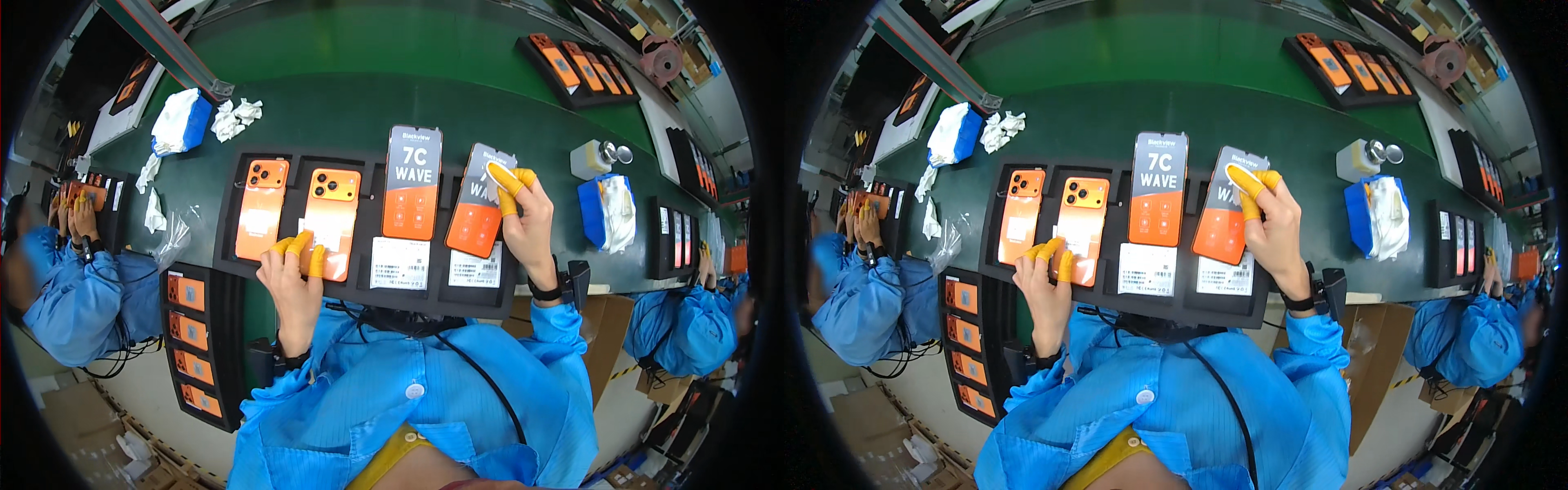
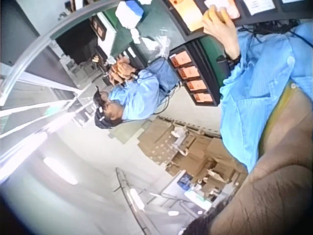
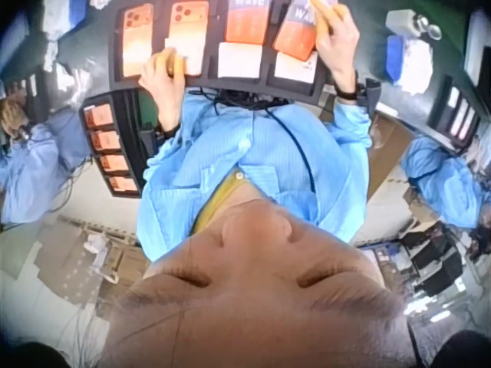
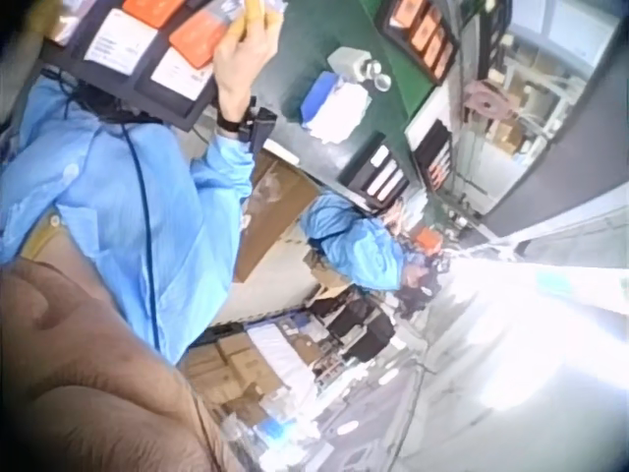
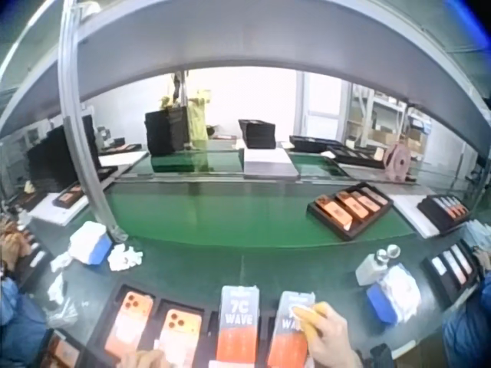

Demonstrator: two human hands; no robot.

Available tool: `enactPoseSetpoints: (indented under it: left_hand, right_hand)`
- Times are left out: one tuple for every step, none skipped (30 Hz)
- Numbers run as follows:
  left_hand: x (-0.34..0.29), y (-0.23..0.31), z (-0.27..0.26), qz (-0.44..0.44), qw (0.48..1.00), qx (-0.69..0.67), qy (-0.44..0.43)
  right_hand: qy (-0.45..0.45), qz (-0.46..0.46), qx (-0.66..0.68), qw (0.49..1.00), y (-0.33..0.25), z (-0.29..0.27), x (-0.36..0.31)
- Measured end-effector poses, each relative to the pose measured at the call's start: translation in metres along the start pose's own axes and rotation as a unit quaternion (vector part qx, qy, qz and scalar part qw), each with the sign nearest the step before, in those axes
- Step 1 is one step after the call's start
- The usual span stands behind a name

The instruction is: The person is cleaning the back covers and camera lenses of several orange smartphones on an assembly line.

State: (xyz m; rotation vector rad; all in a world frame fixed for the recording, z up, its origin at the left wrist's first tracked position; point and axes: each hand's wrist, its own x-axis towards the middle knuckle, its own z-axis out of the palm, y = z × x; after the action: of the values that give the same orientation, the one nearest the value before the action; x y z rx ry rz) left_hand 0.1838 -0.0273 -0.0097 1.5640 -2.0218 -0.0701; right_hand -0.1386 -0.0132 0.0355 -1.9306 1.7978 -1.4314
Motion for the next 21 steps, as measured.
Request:
enactPoseSetpoints:
  left_hand:
    - [-0.003,0.001,0.003,-0.008,1.0,0.012,0.001]
    - [-0.004,0.002,0.005,-0.016,1.0,0.023,0.003]
    - [-0.002,0.003,0.006,-0.01,0.999,0.025,0.025]
    - [-0.001,0.004,0.006,-0.013,0.999,0.028,0.026]
    - [0.001,0.005,0.007,-0.003,0.999,0.018,0.032]
    - [-0.001,0.003,0.007,0.005,0.999,0.011,0.036]
    - [0.0,0.004,0.005,0.012,0.999,0.009,0.04]
    - [-0.001,0.004,0.005,0.007,0.999,0.015,0.041]
    - [-0.001,0.004,0.005,0.009,0.999,0.012,0.039]
    - [-0.002,0.003,0.005,0.011,0.999,0.01,0.037]
    - [-0.003,0.003,0.005,0.009,0.999,0.012,0.042]
    - [-0.004,0.004,0.005,0.005,0.999,0.017,0.044]
    - [-0.004,0.004,0.005,0.007,0.999,0.01,0.047]
    - [-0.004,0.004,0.005,0.008,0.999,0.004,0.05]
    - [-0.005,0.003,0.006,-0.001,0.999,0.006,0.039]
    - [-0.007,0.003,0.008,-0.009,0.999,0.014,0.043]
    - [-0.008,0.003,0.009,-0.006,0.998,0.013,0.054]
    - [-0.008,0.003,0.011,-0.001,0.998,0.01,0.065]
    - [-0.009,0.004,0.011,-0.007,0.997,0.007,0.082]
    - [-0.008,0.005,0.01,-0.012,0.996,0.013,0.085]
    - [-0.007,0.005,0.009,-0.023,0.994,0.034,0.098]
  right_hand:
    - [-0.004,0.01,0.005,1.0,0.001,0.002,-0.001]
    - [-0.009,0.02,0.011,1.0,0.002,0.005,-0.003]
    - [-0.007,0.022,-0.004,1.0,0.003,0.005,-0.006]
    - [-0.01,0.02,-0.001,1.0,0.005,0.004,-0.009]
    - [-0.005,0.027,-0.007,1.0,0.008,0.0,-0.012]
    - [-0.002,0.035,-0.012,0.999,0.009,0.0,-0.018]
    - [0.0,0.058,-0.002,0.998,0.01,-0.001,-0.022]
    - [0.002,0.068,0.022,0.997,0.011,-0.001,-0.025]
    - [0.005,0.074,0.015,0.997,0.014,-0.002,-0.03]
    - [0.008,0.08,0.007,0.997,0.017,-0.002,-0.034]
    - [0.006,0.079,0.012,0.997,0.016,-0.001,-0.036]
    - [0.005,0.09,0.022,0.996,0.015,-0.001,-0.037]
    - [0.004,0.1,0.033,0.994,0.014,0.0,-0.039]
    - [0.0,0.098,0.039,0.994,0.015,0.0,-0.041]
    - [0.013,0.103,0.05,0.993,0.016,0.002,-0.042]
    - [0.026,0.108,0.061,0.992,0.017,0.003,-0.043]
    - [0.019,0.104,0.069,0.992,0.018,0.003,-0.045]
    - [0.025,0.106,0.076,0.991,0.02,0.003,-0.047]
    - [0.03,0.108,0.083,0.99,0.021,0.003,-0.048]
    - [0.036,0.11,0.09,0.989,0.022,0.003,-0.05]
    - [0.035,0.106,0.086,0.99,0.021,0.003,-0.05]
